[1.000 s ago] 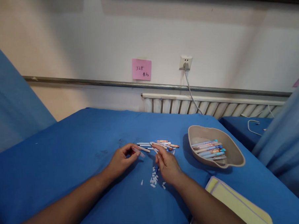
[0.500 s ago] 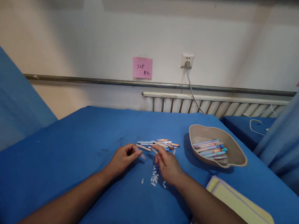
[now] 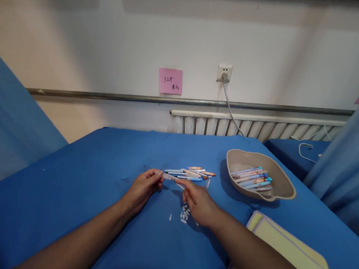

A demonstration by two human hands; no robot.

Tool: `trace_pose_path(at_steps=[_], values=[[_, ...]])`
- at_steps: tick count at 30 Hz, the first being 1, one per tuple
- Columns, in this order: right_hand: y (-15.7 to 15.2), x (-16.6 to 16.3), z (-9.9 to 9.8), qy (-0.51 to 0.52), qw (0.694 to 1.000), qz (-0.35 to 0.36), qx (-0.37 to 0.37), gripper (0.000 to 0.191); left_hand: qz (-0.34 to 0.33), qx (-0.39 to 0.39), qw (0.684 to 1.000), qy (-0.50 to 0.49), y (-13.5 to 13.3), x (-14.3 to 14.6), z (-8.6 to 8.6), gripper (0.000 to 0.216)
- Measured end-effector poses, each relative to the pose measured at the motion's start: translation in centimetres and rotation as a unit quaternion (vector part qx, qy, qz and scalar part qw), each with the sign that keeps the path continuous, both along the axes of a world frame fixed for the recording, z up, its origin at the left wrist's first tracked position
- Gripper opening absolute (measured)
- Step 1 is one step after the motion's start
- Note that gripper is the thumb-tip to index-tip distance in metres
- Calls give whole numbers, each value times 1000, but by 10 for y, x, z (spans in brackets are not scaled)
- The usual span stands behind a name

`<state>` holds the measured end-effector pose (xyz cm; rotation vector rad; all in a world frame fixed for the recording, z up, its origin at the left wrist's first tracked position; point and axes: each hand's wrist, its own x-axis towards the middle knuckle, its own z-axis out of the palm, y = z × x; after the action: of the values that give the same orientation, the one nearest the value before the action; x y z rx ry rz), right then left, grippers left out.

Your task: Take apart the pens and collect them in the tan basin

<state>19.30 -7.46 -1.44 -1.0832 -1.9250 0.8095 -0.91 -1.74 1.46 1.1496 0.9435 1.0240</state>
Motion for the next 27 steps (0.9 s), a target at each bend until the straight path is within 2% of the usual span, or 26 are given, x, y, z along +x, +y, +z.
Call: trace_pose_path(at_steps=[8, 13, 19, 23, 27], values=[[-2, -1, 2, -25, 1000, 15, 1, 41, -10, 6, 999, 30, -3, 1, 1, 30], [-3, -1, 4, -24, 1000, 15, -11, 35, -35, 4, 997, 63, -5, 3, 2, 32], [-2, 1, 10, -33, 998, -51, -8, 21, -75, -13, 995, 65, -11, 7, 3, 31], [-3, 1, 16, -48, 992, -120, 7, 22, -130, -18, 988, 77, -21, 13, 1, 31], [-3, -4, 15, 60, 989, -137, -14, 31, -185, -26, 978, 93, -32, 21, -1, 29]])
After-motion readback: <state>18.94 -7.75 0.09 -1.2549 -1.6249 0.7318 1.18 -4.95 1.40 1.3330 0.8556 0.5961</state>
